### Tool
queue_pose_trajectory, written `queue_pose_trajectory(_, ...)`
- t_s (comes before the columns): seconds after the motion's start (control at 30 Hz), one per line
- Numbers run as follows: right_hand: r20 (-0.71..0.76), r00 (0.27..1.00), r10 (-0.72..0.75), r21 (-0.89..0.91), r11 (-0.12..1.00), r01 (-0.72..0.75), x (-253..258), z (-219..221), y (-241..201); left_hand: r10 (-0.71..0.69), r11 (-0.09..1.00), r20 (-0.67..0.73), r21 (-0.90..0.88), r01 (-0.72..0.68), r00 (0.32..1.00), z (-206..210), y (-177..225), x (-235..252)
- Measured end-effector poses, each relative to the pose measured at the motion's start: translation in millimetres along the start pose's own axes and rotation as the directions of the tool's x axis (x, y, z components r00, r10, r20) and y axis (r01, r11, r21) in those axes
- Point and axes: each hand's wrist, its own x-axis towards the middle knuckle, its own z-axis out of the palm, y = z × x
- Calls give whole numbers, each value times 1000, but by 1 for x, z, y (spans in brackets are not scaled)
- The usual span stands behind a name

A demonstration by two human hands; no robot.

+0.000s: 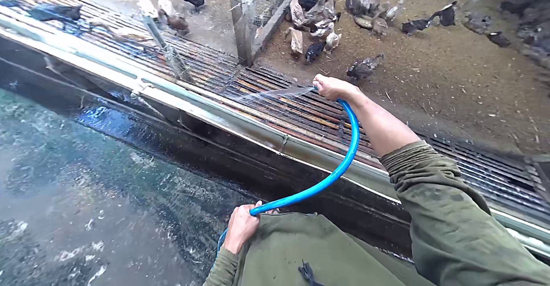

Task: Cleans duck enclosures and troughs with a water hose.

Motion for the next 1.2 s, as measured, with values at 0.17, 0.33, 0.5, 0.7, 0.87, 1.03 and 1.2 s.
queue_pose_trajectory(0.17,-23,993,118,-62,991,-119,-9,2,30,8,1000,7,7,-8,1000,2,6,0)
queue_pose_trajectory(0.33,-49,962,270,-77,959,-274,-18,10,64,11,1000,24,27,-12,1000,2,9,5)
queue_pose_trajectory(0.5,-48,948,315,-56,947,-317,-28,15,77,20,999,44,44,-22,999,0,12,7)
queue_pose_trajectory(0.7,-50,939,339,-9,940,-340,-33,24,86,10,999,62,52,-13,998,0,10,6)
queue_pose_trajectory(0.87,-3,948,317,-10,948,-317,-31,32,90,17,998,57,57,-20,998,2,9,3)
queue_pose_trajectory(1.03,-21,944,329,-3,944,-329,-29,38,92,-13,998,73,62,8,997,2,6,2)
queue_pose_trajectory(1.2,20,937,348,-59,936,-347,-27,40,87,-18,999,80,46,14,997,5,5,-1)
